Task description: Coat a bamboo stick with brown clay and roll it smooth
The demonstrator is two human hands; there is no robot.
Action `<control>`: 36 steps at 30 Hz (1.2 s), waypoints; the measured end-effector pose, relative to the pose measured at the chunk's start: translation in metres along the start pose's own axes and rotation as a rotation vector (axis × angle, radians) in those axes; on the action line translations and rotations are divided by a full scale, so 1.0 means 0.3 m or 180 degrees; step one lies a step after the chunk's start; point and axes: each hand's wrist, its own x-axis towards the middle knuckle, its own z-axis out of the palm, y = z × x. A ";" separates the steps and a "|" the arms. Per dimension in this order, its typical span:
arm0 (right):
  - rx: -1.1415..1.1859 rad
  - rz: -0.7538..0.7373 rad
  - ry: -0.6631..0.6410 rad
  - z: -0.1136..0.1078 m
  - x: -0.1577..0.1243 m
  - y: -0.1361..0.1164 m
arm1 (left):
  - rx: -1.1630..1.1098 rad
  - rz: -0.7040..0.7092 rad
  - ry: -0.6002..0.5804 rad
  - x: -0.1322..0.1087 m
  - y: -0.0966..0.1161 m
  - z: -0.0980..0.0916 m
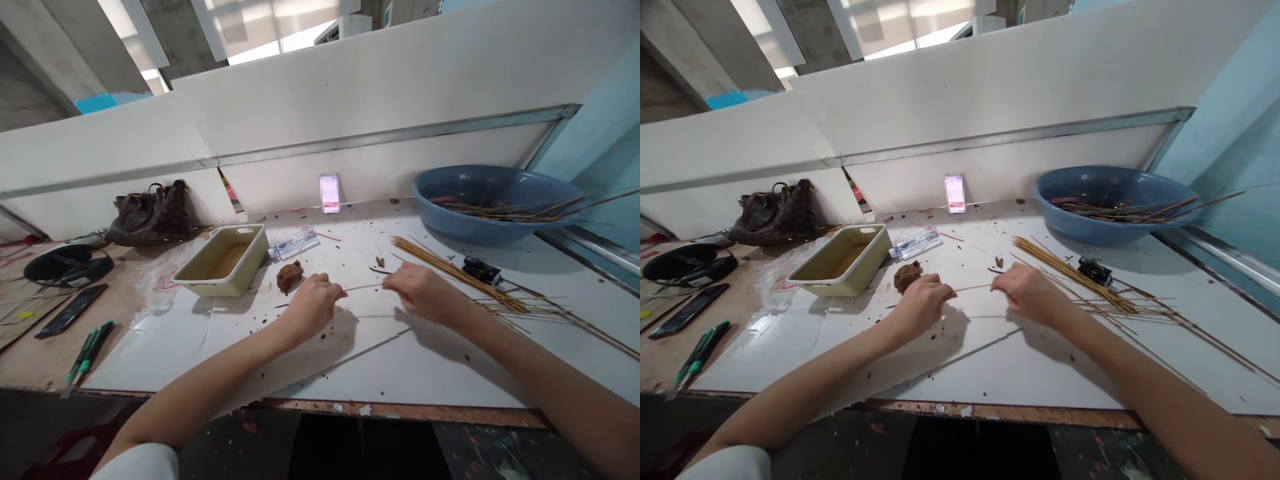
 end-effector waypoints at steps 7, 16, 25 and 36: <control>-0.0019 -0.0138 -0.0096 -0.109 -0.034 0.175 | -0.0206 0.0089 0.0170 0.007 -0.055 0.006; -0.1262 -0.0016 0.0839 -0.362 -0.116 0.265 | -0.0164 -0.0542 0.0226 0.003 -0.132 0.009; -0.1022 0.0655 0.0705 -0.243 -0.078 0.222 | -0.0326 0.0232 0.0241 0.004 -0.083 0.030; -0.0552 0.1369 0.0087 -0.103 -0.066 0.210 | -0.0777 -0.0478 0.0281 -0.011 -0.103 0.028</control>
